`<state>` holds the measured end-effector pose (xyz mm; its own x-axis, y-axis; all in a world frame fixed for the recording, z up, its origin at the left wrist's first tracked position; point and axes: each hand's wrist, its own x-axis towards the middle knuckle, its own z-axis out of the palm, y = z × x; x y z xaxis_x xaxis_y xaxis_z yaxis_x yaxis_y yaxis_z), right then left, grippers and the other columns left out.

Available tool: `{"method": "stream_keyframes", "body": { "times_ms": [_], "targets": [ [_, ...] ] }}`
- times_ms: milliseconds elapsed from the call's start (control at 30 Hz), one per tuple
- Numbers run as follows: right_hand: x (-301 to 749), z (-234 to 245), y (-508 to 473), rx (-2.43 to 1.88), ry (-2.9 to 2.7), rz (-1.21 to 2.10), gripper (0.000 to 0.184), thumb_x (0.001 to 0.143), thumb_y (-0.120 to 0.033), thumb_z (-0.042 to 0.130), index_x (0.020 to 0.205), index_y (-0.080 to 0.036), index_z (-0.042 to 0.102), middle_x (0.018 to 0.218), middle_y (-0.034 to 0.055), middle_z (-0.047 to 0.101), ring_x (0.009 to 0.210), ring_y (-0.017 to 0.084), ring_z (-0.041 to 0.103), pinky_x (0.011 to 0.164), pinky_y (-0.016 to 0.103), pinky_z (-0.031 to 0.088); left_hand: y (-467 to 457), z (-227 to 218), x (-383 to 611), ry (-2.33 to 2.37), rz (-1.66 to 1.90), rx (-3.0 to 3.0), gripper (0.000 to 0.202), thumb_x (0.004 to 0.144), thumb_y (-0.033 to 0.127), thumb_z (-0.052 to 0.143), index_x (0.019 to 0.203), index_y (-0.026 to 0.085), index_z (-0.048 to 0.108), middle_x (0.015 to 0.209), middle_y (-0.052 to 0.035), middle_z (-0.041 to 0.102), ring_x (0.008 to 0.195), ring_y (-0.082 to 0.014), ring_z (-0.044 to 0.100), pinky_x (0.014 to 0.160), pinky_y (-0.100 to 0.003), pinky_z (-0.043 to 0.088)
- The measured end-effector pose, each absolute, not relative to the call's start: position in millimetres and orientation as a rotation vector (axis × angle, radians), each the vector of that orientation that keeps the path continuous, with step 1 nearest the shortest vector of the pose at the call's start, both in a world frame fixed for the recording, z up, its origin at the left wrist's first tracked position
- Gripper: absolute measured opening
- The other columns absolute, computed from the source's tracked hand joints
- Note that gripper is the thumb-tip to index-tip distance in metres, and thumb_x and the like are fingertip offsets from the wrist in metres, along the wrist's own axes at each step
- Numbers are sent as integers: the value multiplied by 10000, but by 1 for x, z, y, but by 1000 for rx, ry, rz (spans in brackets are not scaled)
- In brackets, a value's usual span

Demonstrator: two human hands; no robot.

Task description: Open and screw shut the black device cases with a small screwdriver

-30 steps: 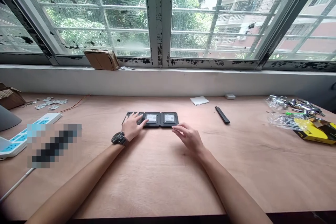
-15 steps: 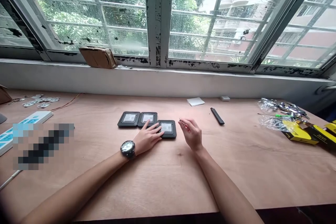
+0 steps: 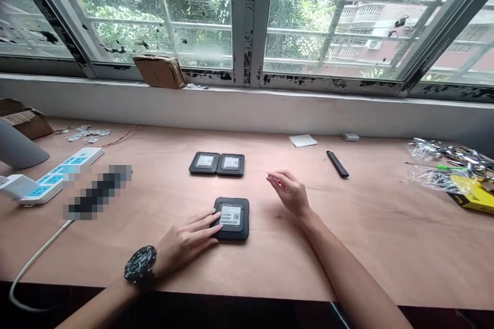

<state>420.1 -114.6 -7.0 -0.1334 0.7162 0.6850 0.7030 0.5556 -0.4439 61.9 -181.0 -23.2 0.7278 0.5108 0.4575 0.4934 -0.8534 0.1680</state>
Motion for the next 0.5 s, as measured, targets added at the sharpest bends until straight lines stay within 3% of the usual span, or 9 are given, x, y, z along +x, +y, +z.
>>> {"method": "stream_keyframes", "body": {
  "times_ms": [267, 500],
  "targets": [
    [420, -11, -113, -1234, -2093, 182, 205, 1004, -370, 576, 1074, -272, 743, 1022, 49, 744, 762, 170, 698, 668, 283, 522, -182, -27, 65, 836, 818, 2752, 277, 986, 287, 641, 1254, 227, 683, 1433, -70, 597, 1340, -253, 559, 1100, -400, 525],
    [419, -13, -112, -1208, -2130, 222, 202, 991, -381, 590, 1052, -281, 755, 1023, 46, 749, 782, 181, 713, 666, 282, 543, -168, -22, 53, 831, 748, 2718, 360, 1033, 205, 519, 1375, 277, 608, 1487, -47, 543, 1388, -237, 504, 1130, -412, 491]
  ]
}}
